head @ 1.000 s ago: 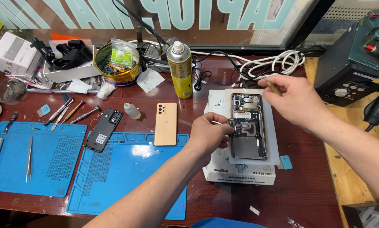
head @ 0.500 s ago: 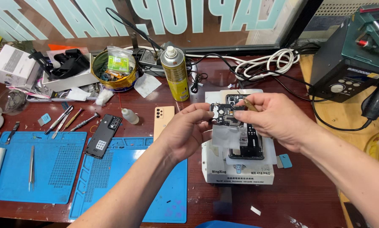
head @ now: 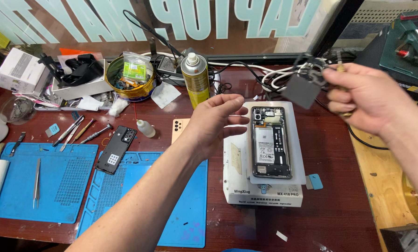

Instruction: The person uses a screwdriver to remove screws from the back of a disassembled smartphone. They then use tweezers to lift and remove a metal shielding plate from the internal components.

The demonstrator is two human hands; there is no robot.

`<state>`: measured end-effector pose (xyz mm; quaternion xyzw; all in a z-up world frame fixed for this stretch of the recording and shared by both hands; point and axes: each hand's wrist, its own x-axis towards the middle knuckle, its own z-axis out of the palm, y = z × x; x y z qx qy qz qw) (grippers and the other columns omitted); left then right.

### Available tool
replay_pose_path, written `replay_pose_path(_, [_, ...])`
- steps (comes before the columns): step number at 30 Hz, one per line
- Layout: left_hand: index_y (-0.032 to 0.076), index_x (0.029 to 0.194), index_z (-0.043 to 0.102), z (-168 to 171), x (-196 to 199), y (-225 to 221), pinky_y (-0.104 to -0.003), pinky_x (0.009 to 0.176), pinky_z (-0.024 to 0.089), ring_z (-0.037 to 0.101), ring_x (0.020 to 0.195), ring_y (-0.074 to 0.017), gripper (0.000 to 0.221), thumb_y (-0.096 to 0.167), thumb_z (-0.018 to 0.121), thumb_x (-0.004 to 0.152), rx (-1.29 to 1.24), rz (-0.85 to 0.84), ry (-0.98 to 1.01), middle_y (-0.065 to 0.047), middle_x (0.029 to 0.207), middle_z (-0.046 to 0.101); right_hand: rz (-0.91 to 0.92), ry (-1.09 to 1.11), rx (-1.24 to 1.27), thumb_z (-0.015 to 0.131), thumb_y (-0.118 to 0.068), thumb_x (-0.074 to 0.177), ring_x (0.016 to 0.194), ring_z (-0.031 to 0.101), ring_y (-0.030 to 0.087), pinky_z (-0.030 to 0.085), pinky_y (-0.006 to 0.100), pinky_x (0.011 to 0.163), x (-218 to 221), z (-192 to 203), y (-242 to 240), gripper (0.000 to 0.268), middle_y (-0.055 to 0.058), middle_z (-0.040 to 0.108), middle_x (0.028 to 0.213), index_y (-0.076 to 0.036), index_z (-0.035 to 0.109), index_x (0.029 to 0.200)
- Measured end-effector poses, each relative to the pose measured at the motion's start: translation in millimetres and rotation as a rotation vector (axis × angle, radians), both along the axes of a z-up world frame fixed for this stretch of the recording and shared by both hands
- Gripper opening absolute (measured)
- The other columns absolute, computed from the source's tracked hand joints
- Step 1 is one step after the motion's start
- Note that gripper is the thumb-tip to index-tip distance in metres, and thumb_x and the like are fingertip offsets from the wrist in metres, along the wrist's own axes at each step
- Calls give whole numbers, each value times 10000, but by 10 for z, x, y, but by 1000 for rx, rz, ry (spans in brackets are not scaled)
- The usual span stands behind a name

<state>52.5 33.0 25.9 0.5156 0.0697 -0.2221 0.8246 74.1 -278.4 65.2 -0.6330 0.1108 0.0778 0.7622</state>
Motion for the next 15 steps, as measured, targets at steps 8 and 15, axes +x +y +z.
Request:
replay_pose_path(8, [79,1039,667,7,-25,-331,-363,674,606,691,717,-155,155,170,691,917,83,-9,31,-49,847,720,-234,-320,-1234,811,-211,915,782,628,208,502,362,703,-282,-1037,-828,198,98,676,922,-75,736,1037])
replay_pose_path(15, [57,1042,684,27,-70,-429,-323,651,594,660,673,-117,139,126,664,923,193,29,-30,-44,825,703,-21,-122,-1550,770,-313,870,923,691,348,557,466,811,-768,-1949,-710,253,82,717,1018,-154,759,1066])
